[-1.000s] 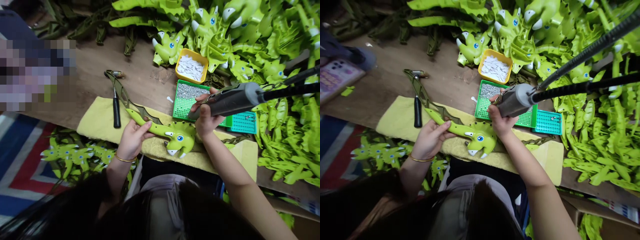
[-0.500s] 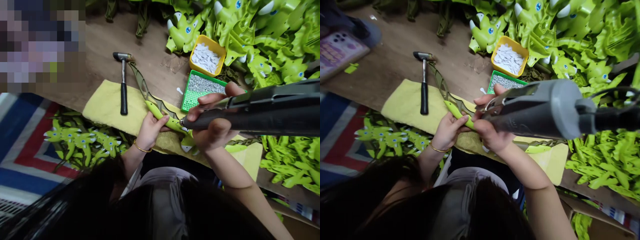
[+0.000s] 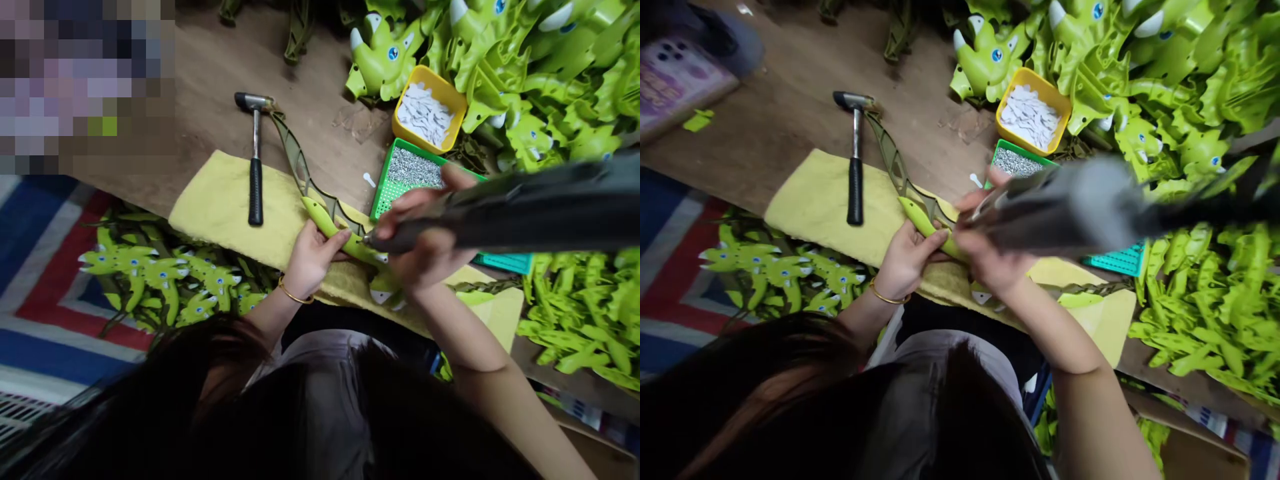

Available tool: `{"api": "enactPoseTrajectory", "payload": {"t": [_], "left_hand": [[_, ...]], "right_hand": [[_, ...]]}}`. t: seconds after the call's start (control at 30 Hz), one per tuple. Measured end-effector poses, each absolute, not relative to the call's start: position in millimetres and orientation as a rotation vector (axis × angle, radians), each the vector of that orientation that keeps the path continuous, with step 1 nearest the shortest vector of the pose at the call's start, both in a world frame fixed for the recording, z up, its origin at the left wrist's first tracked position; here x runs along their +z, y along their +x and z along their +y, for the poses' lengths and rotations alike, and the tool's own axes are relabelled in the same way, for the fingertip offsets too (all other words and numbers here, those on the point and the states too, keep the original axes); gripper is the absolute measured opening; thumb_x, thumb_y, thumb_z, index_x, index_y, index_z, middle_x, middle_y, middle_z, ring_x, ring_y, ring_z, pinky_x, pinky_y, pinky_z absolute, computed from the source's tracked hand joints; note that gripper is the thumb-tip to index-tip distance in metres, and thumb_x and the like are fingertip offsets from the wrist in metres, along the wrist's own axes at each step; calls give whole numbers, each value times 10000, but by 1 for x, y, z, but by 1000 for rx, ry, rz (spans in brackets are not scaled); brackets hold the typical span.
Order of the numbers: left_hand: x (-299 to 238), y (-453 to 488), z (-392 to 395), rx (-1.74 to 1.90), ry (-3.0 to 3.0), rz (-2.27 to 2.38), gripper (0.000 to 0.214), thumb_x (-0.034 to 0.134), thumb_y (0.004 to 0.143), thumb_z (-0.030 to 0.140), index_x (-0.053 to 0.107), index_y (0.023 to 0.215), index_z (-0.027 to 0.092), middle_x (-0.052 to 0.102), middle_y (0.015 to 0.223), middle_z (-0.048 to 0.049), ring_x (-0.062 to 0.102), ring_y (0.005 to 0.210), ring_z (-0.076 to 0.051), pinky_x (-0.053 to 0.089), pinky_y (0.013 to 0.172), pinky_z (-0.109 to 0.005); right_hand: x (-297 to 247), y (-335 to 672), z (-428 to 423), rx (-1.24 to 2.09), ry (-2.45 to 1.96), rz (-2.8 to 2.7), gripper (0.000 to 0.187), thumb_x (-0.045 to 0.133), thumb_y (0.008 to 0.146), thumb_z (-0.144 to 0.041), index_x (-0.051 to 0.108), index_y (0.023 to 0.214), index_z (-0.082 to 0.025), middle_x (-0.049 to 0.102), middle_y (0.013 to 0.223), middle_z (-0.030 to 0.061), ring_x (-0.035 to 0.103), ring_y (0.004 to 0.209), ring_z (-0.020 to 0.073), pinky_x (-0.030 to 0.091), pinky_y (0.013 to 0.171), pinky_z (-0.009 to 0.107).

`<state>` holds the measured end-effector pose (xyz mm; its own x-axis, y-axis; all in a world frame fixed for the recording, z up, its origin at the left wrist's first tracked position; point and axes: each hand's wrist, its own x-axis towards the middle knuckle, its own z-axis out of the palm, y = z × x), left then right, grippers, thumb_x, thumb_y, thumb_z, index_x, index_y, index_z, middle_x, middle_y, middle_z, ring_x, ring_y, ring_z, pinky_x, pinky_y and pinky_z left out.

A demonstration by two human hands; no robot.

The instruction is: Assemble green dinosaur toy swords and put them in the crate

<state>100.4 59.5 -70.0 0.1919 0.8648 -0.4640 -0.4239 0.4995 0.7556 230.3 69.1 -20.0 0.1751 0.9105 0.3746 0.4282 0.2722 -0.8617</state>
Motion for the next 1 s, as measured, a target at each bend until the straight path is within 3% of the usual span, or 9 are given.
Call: {"api": "enactPoseTrajectory", "payload": {"t": [0.13, 0.33, 0.47, 0.57, 0.87, 1.0], "left_hand": [[-67, 101, 58, 918, 539, 1010, 482, 831, 652, 375, 481, 916, 174, 658, 836, 3, 708, 770, -184, 638, 678, -347], [-66, 84, 74, 937, 608, 1037, 458, 805, 684, 335, 470, 958, 186, 680, 855, -15, 724, 871, -234, 642, 730, -395], [-71, 74, 84, 953, 626, 1031, 475, 809, 674, 295, 478, 998, 192, 672, 820, 8, 728, 853, -216, 638, 744, -374], [-74, 73, 85, 927, 643, 1031, 480, 813, 673, 309, 480, 997, 189, 677, 836, -1, 728, 857, -217, 640, 726, -362], [-77, 74, 85, 936, 652, 1008, 557, 856, 631, 384, 474, 989, 193, 675, 812, 14, 717, 712, -166, 608, 589, -246], [-78, 77, 84, 976, 619, 983, 550, 865, 621, 387, 480, 967, 200, 671, 812, 30, 691, 671, -137, 590, 566, -233]], "right_hand": [[-12, 248, 113, 120, -1279, -1171, 510, 204, 971, -607, 318, 1420, -393, 544, 1024, 27, 557, 536, 86, 454, 482, 275], [-38, 256, 135, 125, -1263, -1135, 489, 318, 960, -590, 422, 1309, -262, 532, 938, 39, 506, 490, 72, 448, 480, 274], [-43, 252, 129, 176, -1262, -1185, 465, 402, 910, -651, 488, 1168, -273, 545, 896, 25, 514, 507, 80, 460, 488, 281], [-47, 255, 129, 176, -1344, -1262, 502, 337, 909, -687, 529, 1097, -263, 552, 841, 23, 543, 543, 97, 482, 518, 293], [11, 225, 110, 249, -1199, -1195, 418, 317, 948, -608, 495, 1241, -368, 550, 1008, 5, 620, 646, 91, 450, 528, 278], [18, 181, 109, 505, -1207, -1242, 596, 278, 888, -738, 502, 1252, -322, 577, 1125, 26, 678, 824, 146, 552, 668, 324]]}}
